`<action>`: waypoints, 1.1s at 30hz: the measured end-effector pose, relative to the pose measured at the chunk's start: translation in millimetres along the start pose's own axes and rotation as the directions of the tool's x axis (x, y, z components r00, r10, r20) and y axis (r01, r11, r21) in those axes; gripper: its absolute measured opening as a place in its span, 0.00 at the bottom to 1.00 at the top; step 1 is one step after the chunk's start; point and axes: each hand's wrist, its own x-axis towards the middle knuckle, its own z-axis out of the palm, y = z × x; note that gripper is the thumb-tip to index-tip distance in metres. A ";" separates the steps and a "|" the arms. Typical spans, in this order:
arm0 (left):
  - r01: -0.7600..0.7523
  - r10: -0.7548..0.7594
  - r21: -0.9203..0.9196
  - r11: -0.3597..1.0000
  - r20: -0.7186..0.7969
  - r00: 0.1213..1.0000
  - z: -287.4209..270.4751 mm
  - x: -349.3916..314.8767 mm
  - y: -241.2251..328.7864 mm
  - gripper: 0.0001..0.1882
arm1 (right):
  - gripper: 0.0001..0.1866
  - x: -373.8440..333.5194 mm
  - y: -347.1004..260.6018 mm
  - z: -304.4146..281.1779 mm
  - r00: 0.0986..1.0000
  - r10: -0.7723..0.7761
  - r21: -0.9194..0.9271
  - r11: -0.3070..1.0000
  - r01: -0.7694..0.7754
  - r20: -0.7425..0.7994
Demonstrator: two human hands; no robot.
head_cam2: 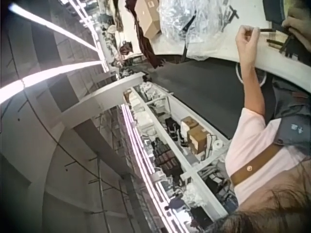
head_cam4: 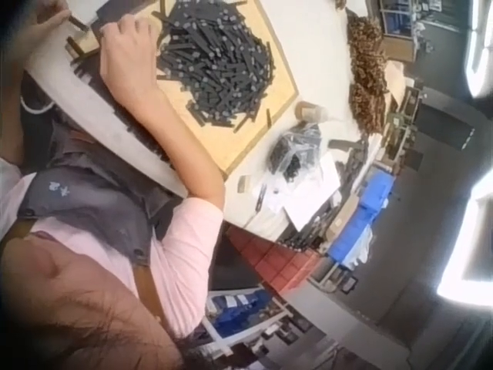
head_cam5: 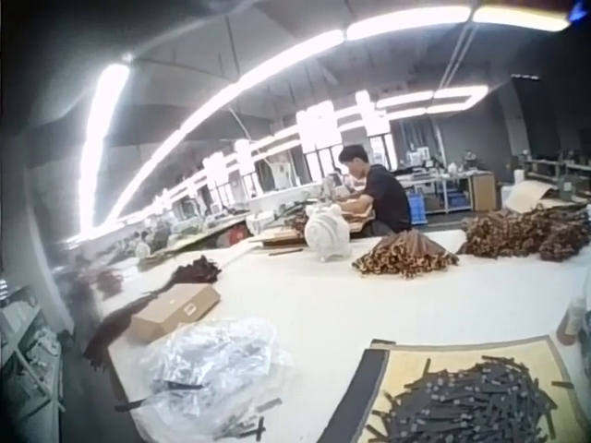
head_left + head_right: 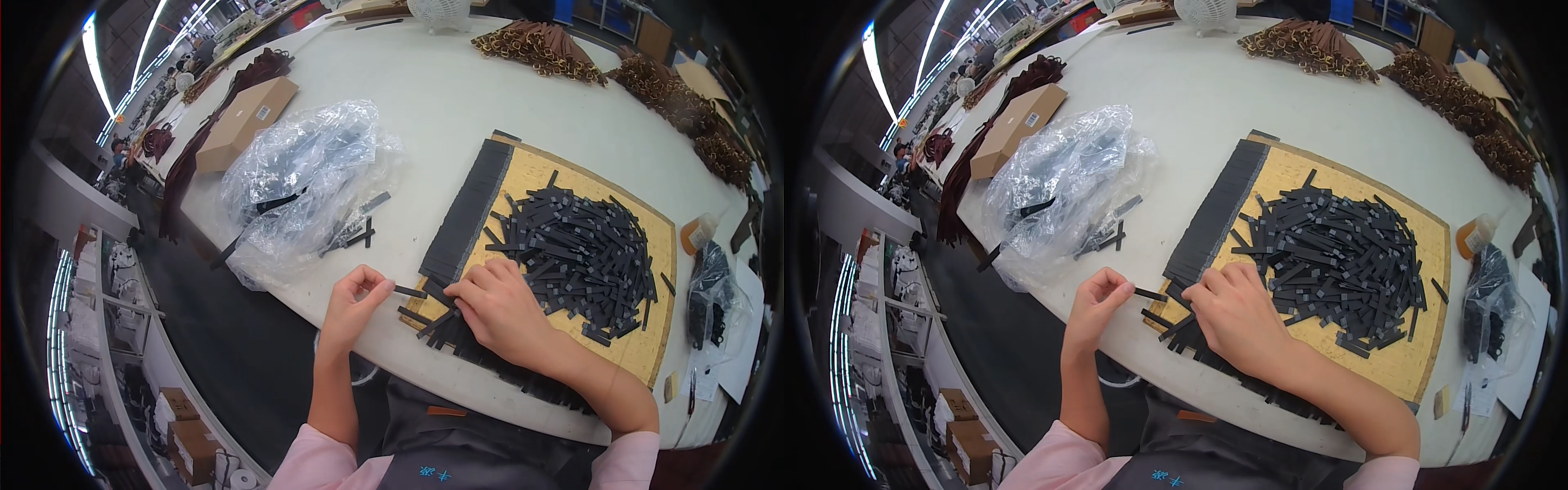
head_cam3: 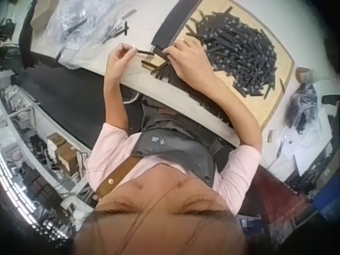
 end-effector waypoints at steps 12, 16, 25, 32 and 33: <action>-0.619 0.573 0.219 0.754 0.241 0.783 106.0 -19.6 92.1 0.18 | 0.08 -51.4 -16.2 -96.7 0.942 0.323 0.207 0.919 -0.335 0.087; -0.638 0.518 0.060 0.768 0.528 0.673 144.4 -30.9 92.4 0.22 | 0.08 -84.4 -6.3 -112.6 0.896 0.432 0.197 0.874 -0.445 0.105; 0.212 0.218 -0.335 0.918 0.873 0.436 174.7 -5.2 102.2 0.12 | 0.16 -123.0 5.7 -116.6 0.695 0.552 0.844 -0.031 -0.535 0.461; -0.674 0.510 -0.114 0.730 0.747 0.427 175.0 0.4 98.0 0.09 | 0.17 -126.0 19.5 -121.6 0.684 0.603 0.795 0.132 -0.592 0.410; -0.744 0.519 -0.031 0.667 0.736 0.434 175.1 0.8 97.4 0.09 | 0.16 -125.4 17.8 -124.0 0.672 0.620 0.732 0.222 -0.645 0.404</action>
